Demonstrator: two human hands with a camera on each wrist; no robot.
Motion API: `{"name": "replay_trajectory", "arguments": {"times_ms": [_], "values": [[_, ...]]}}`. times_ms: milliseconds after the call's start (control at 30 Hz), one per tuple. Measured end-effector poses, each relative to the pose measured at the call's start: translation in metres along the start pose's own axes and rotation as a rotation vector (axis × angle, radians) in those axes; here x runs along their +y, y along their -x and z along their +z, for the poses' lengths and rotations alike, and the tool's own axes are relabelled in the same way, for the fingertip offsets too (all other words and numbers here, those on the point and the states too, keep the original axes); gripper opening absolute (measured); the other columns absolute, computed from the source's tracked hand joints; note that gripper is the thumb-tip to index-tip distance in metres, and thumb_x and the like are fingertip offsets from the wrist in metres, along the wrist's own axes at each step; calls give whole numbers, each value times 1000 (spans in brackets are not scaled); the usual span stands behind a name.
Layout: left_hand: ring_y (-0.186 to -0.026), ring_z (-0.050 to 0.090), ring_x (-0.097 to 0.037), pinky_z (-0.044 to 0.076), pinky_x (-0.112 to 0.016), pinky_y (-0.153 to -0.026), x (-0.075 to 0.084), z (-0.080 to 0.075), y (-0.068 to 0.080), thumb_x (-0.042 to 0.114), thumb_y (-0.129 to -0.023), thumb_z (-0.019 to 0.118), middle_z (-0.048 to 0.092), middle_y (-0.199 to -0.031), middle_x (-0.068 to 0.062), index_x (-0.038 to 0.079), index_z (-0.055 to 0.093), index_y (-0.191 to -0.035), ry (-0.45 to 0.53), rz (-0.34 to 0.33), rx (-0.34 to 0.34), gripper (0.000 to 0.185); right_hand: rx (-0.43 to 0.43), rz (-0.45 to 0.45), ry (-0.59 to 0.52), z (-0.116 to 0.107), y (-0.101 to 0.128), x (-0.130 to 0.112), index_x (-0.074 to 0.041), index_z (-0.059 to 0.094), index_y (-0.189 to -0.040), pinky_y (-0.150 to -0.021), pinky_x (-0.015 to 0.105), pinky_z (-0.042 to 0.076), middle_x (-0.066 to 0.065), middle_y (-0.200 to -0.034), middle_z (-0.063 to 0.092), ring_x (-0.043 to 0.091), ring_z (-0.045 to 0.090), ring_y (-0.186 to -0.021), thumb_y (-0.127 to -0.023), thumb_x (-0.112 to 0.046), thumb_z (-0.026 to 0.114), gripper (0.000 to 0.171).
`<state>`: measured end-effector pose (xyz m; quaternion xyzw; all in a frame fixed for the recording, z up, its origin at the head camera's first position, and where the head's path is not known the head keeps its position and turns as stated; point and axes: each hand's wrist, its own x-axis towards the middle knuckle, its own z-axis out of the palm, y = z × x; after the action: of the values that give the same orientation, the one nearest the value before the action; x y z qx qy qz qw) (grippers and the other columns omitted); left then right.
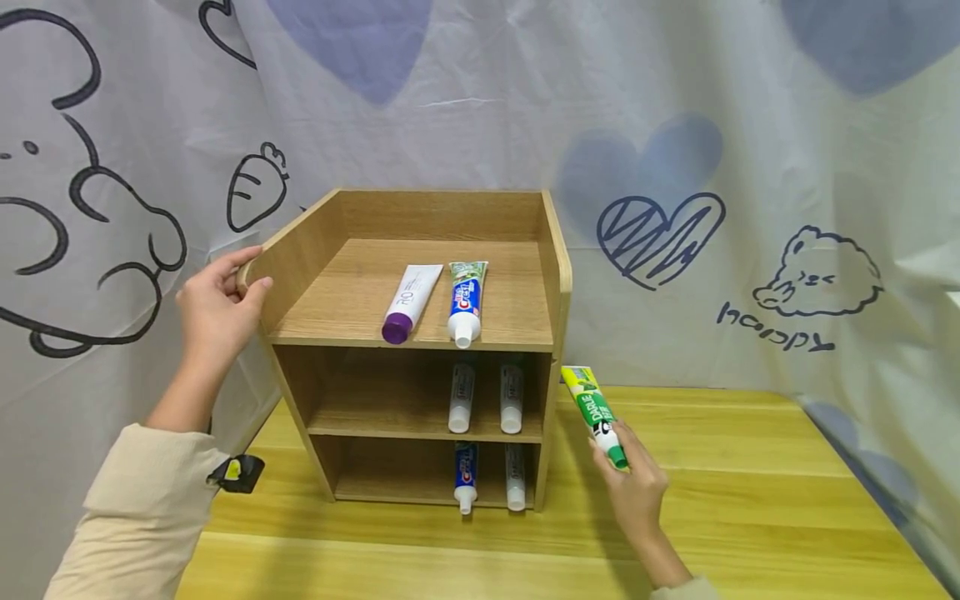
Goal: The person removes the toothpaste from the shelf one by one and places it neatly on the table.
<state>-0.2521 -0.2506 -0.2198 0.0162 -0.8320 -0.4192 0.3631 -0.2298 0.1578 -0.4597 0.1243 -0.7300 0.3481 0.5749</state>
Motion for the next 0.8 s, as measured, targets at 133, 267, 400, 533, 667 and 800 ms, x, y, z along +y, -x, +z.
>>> {"name": "replay_trajectory", "arguments": {"times_ms": [133,267,400,533,667,800], "values": [[-44,41,16,32,-6,-40,0,0,1,0,-82,61,40,-51,43,2,62,-119,3,26,13,37,-7,-12,12,1,8,7,11,66,-90,-82,6,42,29,-89,66,45,64,-73,-85,-39,61,50],[-43,41,16,32,-6,-40,0,0,1,0,-82,61,40,-51,42,2,62,-118,5,39,18,36,-19,-29,18,3,15,14,11,66,-90,-71,22,51,28,-89,67,44,65,-72,-81,-27,69,39],[-43,40,16,32,-5,-40,0,1,2,0,-82,61,39,-52,42,2,63,-117,0,53,26,36,-41,-32,40,5,23,20,11,66,-90,-65,32,52,28,-88,67,42,66,-73,-76,-19,73,34],[-42,38,16,30,-5,-40,-1,1,2,0,-81,62,38,-50,41,2,64,-116,-15,74,44,35,-83,-34,58,8,29,24,12,65,-91,-61,34,53,29,-87,66,41,66,-72,-66,-5,78,33],[-41,36,15,29,-6,-40,-4,2,0,0,-81,62,37,-48,38,1,64,-115,-27,92,65,34,-125,-13,54,14,33,25,14,64,-91,-56,38,52,31,-87,65,43,65,-71,-52,9,79,42],[-41,37,14,29,-6,-39,-5,2,0,1,-81,62,38,-48,38,2,65,-115,-21,92,66,34,-161,32,69,19,39,26,16,64,-91,-54,38,52,32,-88,64,44,65,-72,-53,9,80,42]]}}
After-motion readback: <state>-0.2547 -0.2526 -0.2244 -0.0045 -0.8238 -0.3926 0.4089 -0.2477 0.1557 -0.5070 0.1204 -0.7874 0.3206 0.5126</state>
